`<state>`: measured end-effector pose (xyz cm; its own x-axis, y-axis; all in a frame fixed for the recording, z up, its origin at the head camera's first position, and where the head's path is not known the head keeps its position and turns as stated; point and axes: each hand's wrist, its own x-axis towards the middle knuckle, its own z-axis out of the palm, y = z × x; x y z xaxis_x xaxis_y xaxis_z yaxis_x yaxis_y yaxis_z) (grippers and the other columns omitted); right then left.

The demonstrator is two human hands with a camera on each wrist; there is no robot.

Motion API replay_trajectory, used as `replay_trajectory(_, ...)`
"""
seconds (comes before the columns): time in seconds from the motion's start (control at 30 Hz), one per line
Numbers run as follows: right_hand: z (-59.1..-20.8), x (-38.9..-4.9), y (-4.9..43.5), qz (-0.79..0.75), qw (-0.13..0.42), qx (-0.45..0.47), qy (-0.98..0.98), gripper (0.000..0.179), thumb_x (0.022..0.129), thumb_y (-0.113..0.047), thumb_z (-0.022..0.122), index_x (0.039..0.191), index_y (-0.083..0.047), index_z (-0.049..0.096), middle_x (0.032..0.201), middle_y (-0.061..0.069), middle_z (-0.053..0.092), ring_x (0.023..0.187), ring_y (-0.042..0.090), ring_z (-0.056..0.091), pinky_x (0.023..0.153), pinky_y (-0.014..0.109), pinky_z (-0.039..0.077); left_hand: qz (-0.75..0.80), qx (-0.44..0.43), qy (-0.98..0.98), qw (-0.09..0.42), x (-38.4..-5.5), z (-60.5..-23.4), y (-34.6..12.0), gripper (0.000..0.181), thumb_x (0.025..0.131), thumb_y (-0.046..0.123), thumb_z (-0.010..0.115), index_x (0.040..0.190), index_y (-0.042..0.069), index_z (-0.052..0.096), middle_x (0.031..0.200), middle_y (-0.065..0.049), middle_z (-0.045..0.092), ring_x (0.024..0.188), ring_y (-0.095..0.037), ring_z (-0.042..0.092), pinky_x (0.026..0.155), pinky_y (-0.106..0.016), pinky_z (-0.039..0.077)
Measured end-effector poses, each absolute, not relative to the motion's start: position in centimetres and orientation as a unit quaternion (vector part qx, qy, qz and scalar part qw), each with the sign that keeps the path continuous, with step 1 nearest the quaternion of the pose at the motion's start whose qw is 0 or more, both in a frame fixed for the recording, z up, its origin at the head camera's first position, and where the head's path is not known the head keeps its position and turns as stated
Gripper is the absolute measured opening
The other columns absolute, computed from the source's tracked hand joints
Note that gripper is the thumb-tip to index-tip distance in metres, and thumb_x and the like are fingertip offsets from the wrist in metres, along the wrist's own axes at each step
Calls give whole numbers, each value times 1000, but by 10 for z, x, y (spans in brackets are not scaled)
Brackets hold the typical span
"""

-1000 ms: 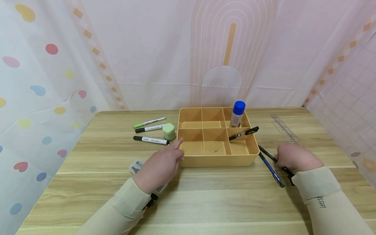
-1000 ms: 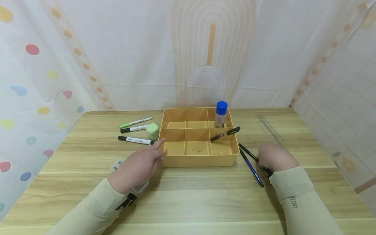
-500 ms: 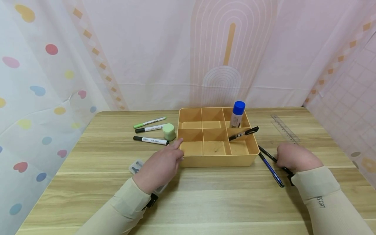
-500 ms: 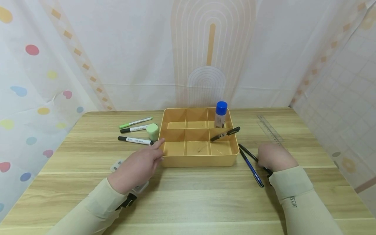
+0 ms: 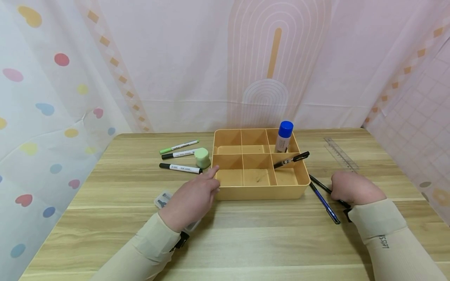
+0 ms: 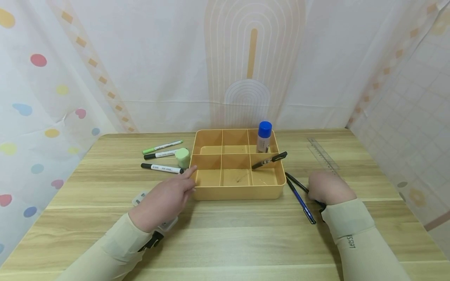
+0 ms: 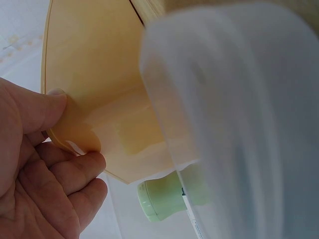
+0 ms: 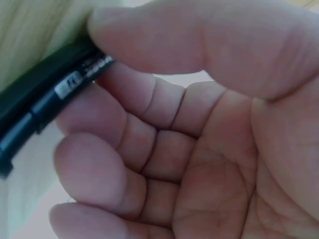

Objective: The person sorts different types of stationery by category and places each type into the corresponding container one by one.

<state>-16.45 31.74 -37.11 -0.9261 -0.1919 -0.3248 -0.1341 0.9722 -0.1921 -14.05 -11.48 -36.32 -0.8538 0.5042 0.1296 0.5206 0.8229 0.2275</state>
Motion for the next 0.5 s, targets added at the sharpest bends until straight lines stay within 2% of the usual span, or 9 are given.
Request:
replay_trajectory(0.43,-371,-166,320,-96,189,-57,976,18,76,-1,62,66,-13,53,64,2,52,57,18,47,51,29,38,-121,-268,-955,25,-141,-363,-115,19,107,13,59,91,11,69,161,-16,49,145,-35,54,108,-49,55)
replay_trajectory(0.5,-360,-159,311,-97,190,-56,976,18,77,0,62,67,-12,53,65,3,53,57,18,47,52,29,38,-121,-270,-955,28,-141,-363,-115,19,107,14,59,90,11,69,161,-16,49,145,-34,54,109,-49,55)
